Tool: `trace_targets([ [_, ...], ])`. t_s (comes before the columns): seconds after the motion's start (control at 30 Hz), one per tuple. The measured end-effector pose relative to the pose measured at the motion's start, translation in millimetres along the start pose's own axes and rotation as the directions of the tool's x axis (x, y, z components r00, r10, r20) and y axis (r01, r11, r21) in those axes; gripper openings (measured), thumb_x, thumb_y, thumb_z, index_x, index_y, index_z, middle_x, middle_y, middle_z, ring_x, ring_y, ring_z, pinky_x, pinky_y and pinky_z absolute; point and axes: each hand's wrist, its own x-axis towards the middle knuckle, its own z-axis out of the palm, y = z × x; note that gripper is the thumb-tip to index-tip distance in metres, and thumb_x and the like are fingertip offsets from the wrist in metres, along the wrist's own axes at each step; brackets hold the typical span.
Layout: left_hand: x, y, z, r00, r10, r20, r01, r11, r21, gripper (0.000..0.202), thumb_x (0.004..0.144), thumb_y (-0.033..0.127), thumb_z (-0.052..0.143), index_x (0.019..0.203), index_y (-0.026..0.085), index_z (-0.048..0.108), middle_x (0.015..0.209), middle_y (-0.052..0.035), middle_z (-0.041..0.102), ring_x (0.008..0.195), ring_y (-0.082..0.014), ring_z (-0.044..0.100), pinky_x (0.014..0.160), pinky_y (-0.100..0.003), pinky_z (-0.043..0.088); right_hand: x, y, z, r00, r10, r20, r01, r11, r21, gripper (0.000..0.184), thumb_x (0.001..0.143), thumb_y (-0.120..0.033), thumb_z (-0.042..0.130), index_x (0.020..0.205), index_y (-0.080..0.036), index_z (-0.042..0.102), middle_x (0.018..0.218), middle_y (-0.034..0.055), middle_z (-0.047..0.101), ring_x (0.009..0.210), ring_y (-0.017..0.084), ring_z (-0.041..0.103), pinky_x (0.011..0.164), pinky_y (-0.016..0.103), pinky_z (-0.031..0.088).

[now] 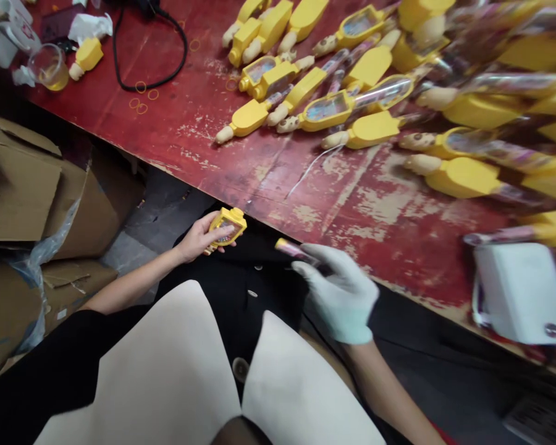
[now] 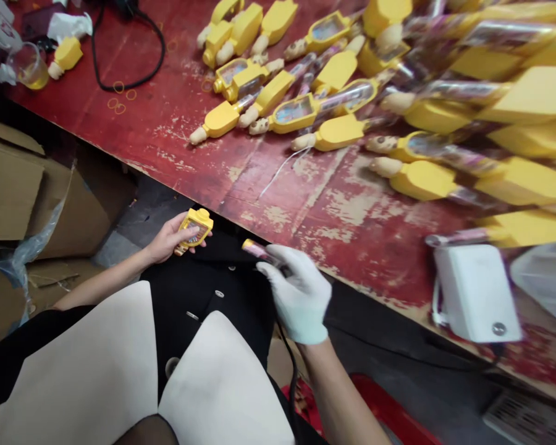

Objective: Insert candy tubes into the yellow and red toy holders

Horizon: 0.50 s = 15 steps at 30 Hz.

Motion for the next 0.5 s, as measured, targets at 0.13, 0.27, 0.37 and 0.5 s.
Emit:
trace_targets([
  [0.13,5.3,14.2,31.1,0.969,-0.041,0.242,-0.002,0.985,0.175,0.057,0.078,0.061,0.076,0.110,0.016,0.062,0.090,-0.0039,0.067,0.067,-0.0110,0.067,0.054,-0.018,0.051,14.2,-25.3,-35.3,0.990,0.086,-0.107,-0.077,0.993,0.084,0.030,0.090,-0.043,0.068,0.114,-0.025,0.070,0.102,0.0077,0.072,0.089,0.026,0.070,0.080,0.044,0.060],
  [0.27,8.4,27.6,51.4,0.913,-0.112,0.393,0.043,0.983,0.180,0.053,0.081,0.060,0.075,0.106,0.015,0.062,0.084,-0.0017,0.067,0.053,-0.0046,0.052,0.045,-0.017,0.042,34.0,-34.9,-57.3,0.989,-0.109,0.102,0.127,0.974,-0.189,0.029,0.096,-0.047,0.060,0.117,-0.029,0.071,0.109,0.0090,0.070,0.098,0.026,0.068,0.087,0.043,0.056],
  [0.37,5.1,35.2,53.0,0.872,-0.232,0.430,0.132,0.959,0.250,0.049,0.079,0.057,0.078,0.101,0.015,0.063,0.076,0.0018,0.062,0.049,-0.0039,0.047,0.041,-0.017,0.037,37.1,-34.8,-67.7,0.920,-0.204,0.335,0.305,0.908,-0.286,0.041,0.100,-0.056,0.047,0.119,-0.029,0.070,0.102,0.0094,0.070,0.087,0.022,0.067,0.074,0.035,0.053],
  [0.5,-3.9,40.3,52.1,0.759,-0.441,0.478,0.266,0.881,0.390,0.048,0.072,0.057,0.082,0.087,0.016,0.062,0.068,0.0046,0.056,0.049,-0.0063,0.049,0.042,-0.019,0.036,27.2,-43.0,-75.3,0.845,-0.168,0.508,0.345,0.896,-0.278,0.051,0.098,-0.064,0.039,0.108,-0.028,0.074,0.076,0.0069,0.065,0.061,0.018,0.056,0.055,0.033,0.040],
])
